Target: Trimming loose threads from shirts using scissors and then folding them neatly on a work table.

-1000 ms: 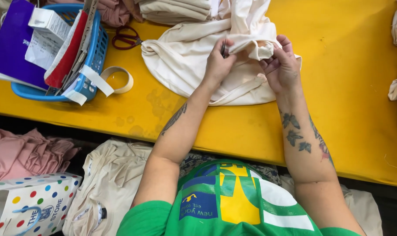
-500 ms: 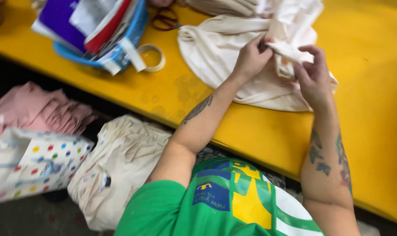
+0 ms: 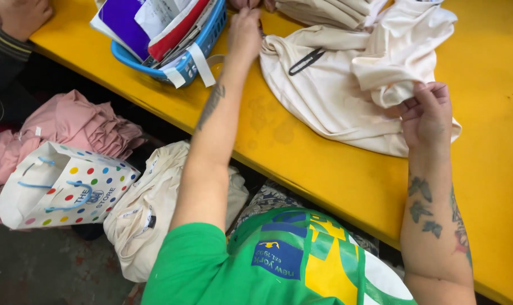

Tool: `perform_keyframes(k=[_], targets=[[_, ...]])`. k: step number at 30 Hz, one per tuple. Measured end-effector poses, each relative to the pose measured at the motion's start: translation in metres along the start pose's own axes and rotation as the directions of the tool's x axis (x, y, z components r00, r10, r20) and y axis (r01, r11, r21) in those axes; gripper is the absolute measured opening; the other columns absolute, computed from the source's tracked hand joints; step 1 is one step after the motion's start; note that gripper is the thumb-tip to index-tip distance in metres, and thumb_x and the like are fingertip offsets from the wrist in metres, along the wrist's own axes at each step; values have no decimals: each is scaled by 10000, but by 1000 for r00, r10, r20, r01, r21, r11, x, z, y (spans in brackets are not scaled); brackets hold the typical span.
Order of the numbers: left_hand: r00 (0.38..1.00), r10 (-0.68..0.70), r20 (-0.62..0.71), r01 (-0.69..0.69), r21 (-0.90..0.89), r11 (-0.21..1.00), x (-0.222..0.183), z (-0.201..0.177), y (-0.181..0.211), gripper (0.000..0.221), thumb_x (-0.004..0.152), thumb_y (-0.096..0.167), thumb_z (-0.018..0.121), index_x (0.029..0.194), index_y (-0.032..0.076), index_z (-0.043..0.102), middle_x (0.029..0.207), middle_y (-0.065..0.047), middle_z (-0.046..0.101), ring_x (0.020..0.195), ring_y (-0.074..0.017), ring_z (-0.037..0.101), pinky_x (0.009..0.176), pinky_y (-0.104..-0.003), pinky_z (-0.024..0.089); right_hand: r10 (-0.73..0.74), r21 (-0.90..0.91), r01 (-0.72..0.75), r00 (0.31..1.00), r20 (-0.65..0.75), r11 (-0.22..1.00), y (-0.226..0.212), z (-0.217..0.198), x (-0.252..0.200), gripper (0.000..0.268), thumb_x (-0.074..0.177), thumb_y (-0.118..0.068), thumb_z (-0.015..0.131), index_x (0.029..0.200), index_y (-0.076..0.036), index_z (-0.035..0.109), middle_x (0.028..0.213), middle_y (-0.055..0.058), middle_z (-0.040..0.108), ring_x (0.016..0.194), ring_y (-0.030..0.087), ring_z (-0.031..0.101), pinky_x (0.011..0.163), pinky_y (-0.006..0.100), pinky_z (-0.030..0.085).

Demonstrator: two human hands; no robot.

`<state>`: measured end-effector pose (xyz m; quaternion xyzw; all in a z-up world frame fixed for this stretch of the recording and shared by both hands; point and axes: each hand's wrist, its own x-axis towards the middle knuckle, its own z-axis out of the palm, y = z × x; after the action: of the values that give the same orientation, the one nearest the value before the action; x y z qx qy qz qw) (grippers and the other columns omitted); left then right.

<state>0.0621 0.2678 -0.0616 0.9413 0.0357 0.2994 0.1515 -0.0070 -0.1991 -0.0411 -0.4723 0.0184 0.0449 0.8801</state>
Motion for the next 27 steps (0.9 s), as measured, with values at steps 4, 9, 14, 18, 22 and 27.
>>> perform_keyframes(k=[4,9,14,18,22,27], targets=[[964,147,223,-204,258,944,5,23,-50,352,908,99,526,1184,183,727,1169,-101,666,1096,-392,562,743,-545,544,17,187,2,995,-99,982,-4,-38,15,205,1015,-135,729,1066,-251,568,1036,-59,678,861,118,656,610,274,481],[781,-149,606,-134,396,908,36,-12,-4,316,952,69,505,1160,64,743,1164,-232,732,1093,-438,694,917,-519,554,-99,368,208,951,-294,906,-32,-60,22,327,978,10,722,1218,-188,623,1025,-13,681,968,159,691,872,325,593],[768,-307,562,87,383,920,41,-12,3,328,964,181,597,1226,8,695,1213,-267,700,1145,-466,654,963,-498,525,-523,118,569,805,-278,814,-71,-105,21,160,1070,-108,644,1202,-179,587,1000,47,631,936,171,635,926,321,550],[636,-496,592,174,516,839,45,-40,36,731,928,407,691,1481,-26,491,1521,-234,402,1373,-413,430,1114,-457,411,-96,-126,60,947,-305,990,-98,-70,-10,484,965,-153,716,1383,-241,488,1145,30,715,910,135,694,687,255,600],[531,-524,666,188,510,839,33,-74,74,764,833,473,747,1385,-27,579,1378,-224,620,1208,-407,627,934,-474,534,-42,-189,10,985,-166,982,-102,-60,-23,694,889,-57,770,1482,-188,434,849,-67,671,837,72,691,748,247,613],[722,-476,503,454,174,874,-9,-108,75,485,712,341,759,1067,12,729,1095,-236,723,1123,-433,667,947,-513,533,-14,-546,29,999,31,837,-82,-78,-19,673,822,71,801,1417,-87,528,1007,204,717,851,328,751,738,446,644]])
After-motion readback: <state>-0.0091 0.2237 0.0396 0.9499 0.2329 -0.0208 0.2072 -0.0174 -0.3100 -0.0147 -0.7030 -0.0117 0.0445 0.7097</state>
